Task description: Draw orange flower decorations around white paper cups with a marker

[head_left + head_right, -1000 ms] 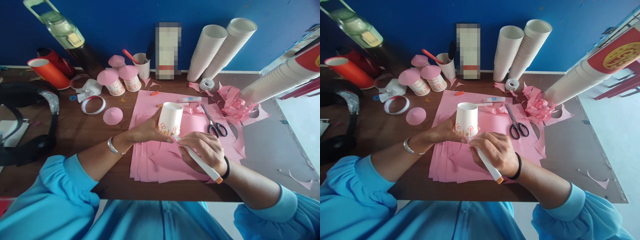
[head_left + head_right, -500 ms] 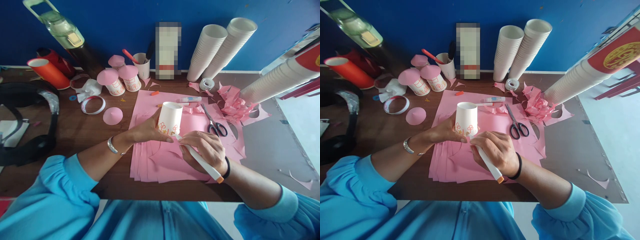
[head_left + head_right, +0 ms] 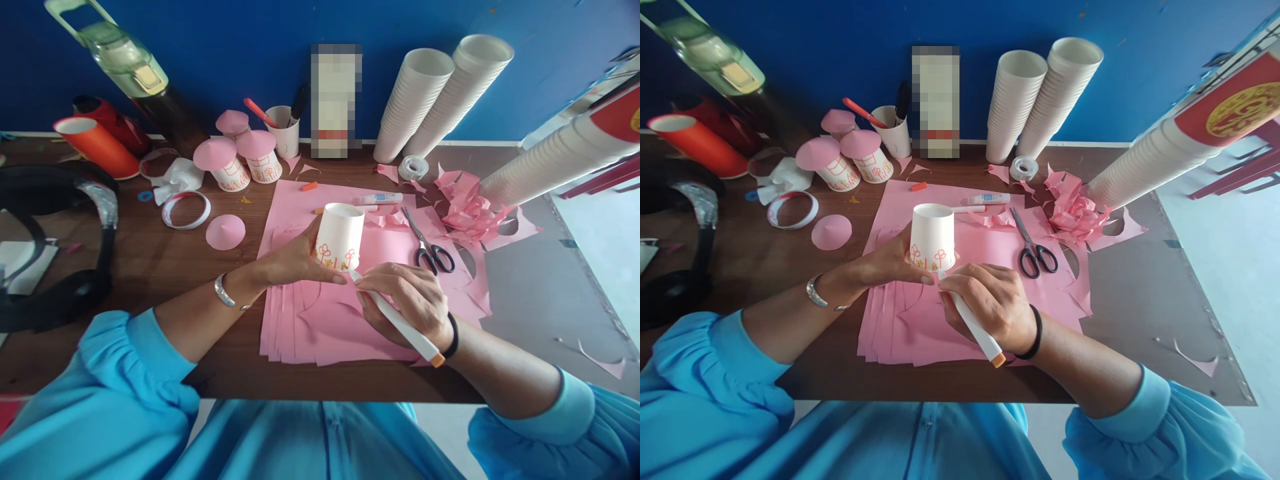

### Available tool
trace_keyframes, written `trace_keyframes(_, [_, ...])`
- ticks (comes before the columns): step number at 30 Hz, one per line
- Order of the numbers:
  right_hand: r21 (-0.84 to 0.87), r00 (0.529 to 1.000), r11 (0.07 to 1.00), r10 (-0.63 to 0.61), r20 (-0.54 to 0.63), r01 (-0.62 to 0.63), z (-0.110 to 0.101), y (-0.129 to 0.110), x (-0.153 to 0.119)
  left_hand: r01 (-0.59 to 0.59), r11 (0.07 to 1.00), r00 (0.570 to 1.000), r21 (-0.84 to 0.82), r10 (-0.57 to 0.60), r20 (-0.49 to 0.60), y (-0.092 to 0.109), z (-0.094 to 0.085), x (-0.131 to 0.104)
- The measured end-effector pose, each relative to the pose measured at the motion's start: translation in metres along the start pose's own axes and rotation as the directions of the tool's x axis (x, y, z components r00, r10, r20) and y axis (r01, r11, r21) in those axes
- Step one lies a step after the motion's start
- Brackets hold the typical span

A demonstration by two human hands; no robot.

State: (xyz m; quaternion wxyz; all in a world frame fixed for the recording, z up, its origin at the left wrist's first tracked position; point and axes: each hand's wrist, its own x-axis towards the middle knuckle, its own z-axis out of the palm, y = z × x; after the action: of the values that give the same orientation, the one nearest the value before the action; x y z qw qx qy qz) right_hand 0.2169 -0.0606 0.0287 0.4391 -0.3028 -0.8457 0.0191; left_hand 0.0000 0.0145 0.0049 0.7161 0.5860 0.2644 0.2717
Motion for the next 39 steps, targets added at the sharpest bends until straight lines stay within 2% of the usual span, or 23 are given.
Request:
trace_keyframes(15, [0.015, 1.000, 1.000, -0.017, 0.001, 0.017, 0.0011, 0.0002, -0.0020, 0.019, 1.000, 1.000, 0.005, -0.019, -0.003, -0.0034, -0.0014, -0.0004])
trace_keyframes(27, [0.012, 1.000, 1.000, -0.019, 0.008, 0.018, 0.0019, 0.0010, -0.0009, -0.043, 0.999, 0.999, 0.032, 0.043, 0.001, -0.0046, -0.0012, 0.0016])
trace_keyframes(39, [0.010, 1.000, 1.000, -0.023, 0.020, 0.023, 0.0023, 0.0018, -0.0017, 0.022, 0.999, 1.000, 0.042, -0.022, -0.004, -0.0065, -0.0029, -0.0006])
